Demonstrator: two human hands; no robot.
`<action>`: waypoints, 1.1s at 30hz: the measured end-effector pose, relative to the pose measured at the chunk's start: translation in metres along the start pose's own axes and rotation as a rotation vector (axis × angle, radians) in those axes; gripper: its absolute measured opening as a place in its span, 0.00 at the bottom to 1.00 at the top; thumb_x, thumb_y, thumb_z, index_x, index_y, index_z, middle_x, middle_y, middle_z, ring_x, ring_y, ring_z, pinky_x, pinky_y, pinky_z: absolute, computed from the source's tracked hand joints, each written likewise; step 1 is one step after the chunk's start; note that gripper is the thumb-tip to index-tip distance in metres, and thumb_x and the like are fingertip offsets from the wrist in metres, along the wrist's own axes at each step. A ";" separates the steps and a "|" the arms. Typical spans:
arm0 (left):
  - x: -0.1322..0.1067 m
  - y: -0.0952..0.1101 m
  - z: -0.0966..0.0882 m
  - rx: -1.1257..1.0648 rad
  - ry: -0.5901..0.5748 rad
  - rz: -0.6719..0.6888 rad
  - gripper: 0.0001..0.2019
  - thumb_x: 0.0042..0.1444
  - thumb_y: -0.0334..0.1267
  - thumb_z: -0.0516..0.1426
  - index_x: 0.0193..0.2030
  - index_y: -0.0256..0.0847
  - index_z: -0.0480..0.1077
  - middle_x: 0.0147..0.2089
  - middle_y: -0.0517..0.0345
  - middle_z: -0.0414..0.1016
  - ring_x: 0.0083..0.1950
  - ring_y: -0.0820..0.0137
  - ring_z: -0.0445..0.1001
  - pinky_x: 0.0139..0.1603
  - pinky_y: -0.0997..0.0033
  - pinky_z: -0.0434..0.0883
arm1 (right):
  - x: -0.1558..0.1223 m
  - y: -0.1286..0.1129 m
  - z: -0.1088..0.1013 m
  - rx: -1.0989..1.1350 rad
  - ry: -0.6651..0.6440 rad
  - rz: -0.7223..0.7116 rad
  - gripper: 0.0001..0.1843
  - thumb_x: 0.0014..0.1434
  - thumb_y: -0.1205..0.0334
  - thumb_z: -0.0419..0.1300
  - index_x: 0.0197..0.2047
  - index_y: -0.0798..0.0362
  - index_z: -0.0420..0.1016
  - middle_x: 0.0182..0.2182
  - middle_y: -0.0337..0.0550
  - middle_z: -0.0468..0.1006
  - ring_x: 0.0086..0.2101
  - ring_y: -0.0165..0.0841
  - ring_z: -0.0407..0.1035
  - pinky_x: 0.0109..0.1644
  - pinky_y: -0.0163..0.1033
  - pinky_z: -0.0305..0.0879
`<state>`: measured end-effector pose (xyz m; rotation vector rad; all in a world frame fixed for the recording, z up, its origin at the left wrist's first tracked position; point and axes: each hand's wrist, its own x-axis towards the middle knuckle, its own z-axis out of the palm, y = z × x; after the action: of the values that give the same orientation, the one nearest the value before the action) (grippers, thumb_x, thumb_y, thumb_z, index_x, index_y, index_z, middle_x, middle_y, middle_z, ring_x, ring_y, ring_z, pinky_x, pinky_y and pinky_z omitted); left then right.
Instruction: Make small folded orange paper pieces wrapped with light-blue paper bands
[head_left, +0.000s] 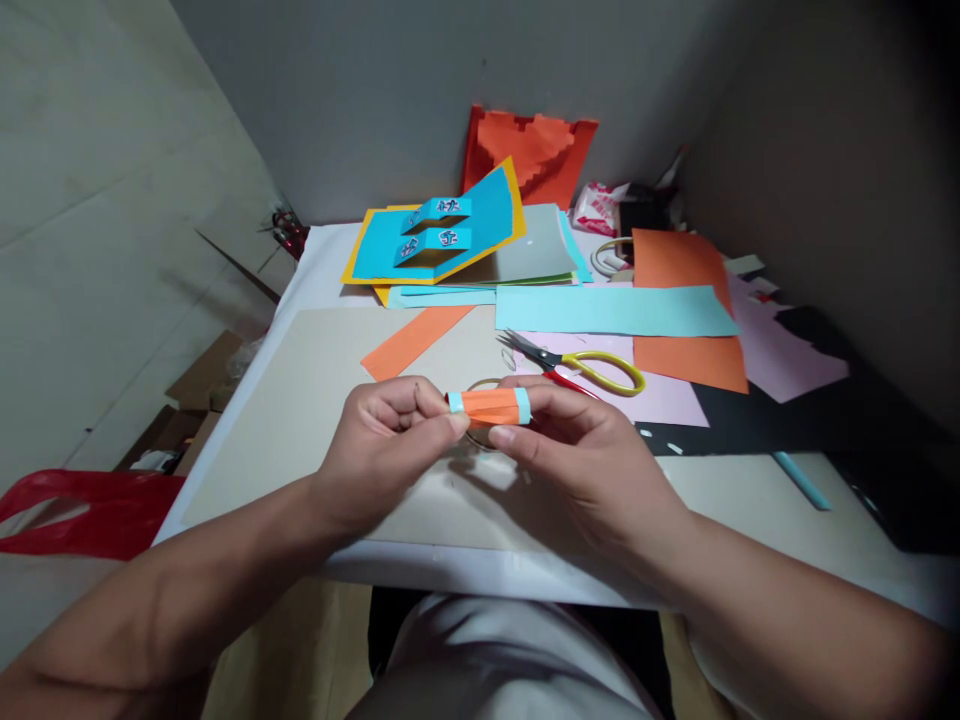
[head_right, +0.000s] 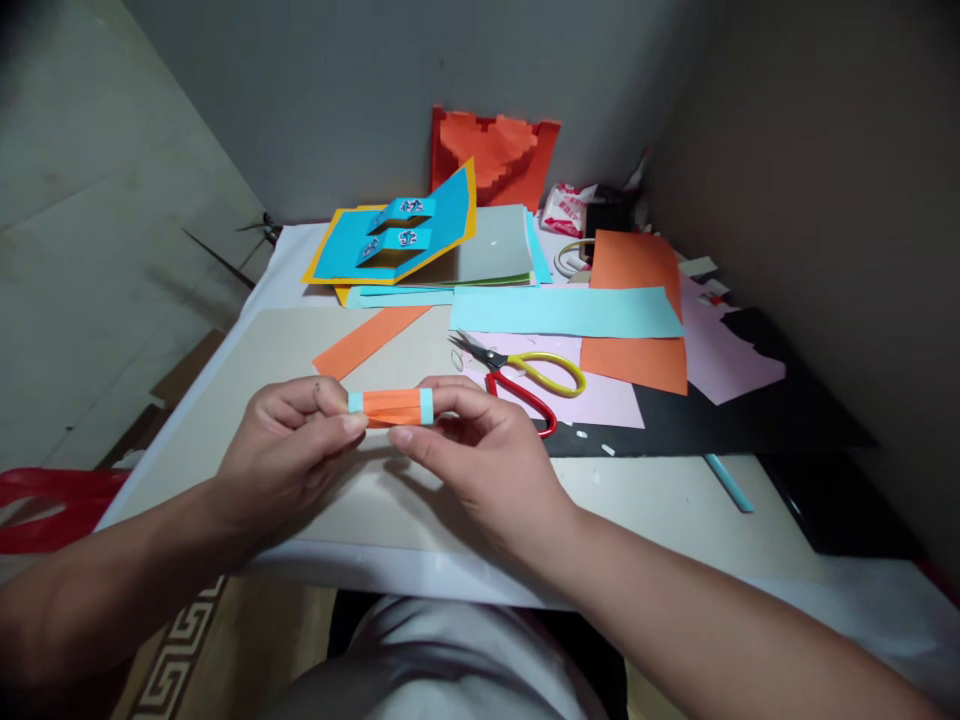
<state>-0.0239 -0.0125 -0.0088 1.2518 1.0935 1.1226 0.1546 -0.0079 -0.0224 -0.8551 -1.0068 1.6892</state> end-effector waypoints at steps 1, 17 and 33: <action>0.000 0.000 0.000 -0.012 -0.006 -0.001 0.14 0.55 0.31 0.60 0.20 0.39 0.65 0.14 0.70 0.57 0.17 0.81 0.51 0.18 0.78 0.49 | 0.000 0.000 0.001 -0.021 0.014 -0.029 0.06 0.50 0.66 0.72 0.34 0.50 0.83 0.41 0.41 0.77 0.42 0.34 0.71 0.50 0.40 0.67; 0.003 -0.010 -0.005 0.034 -0.020 0.124 0.13 0.55 0.30 0.62 0.22 0.38 0.67 0.18 0.69 0.59 0.21 0.82 0.52 0.22 0.80 0.52 | -0.002 -0.001 0.001 -0.115 0.050 -0.085 0.06 0.53 0.65 0.70 0.37 0.51 0.83 0.41 0.44 0.80 0.41 0.34 0.73 0.47 0.41 0.69; 0.003 -0.011 -0.003 -0.043 -0.034 0.045 0.03 0.54 0.32 0.64 0.30 0.38 0.75 0.17 0.70 0.54 0.19 0.82 0.48 0.19 0.79 0.47 | -0.001 -0.001 0.000 -0.101 0.029 -0.093 0.03 0.57 0.62 0.68 0.36 0.50 0.82 0.38 0.41 0.82 0.39 0.32 0.75 0.48 0.40 0.70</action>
<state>-0.0261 -0.0094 -0.0194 1.2628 1.0155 1.1492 0.1554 -0.0091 -0.0216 -0.8824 -1.1023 1.5545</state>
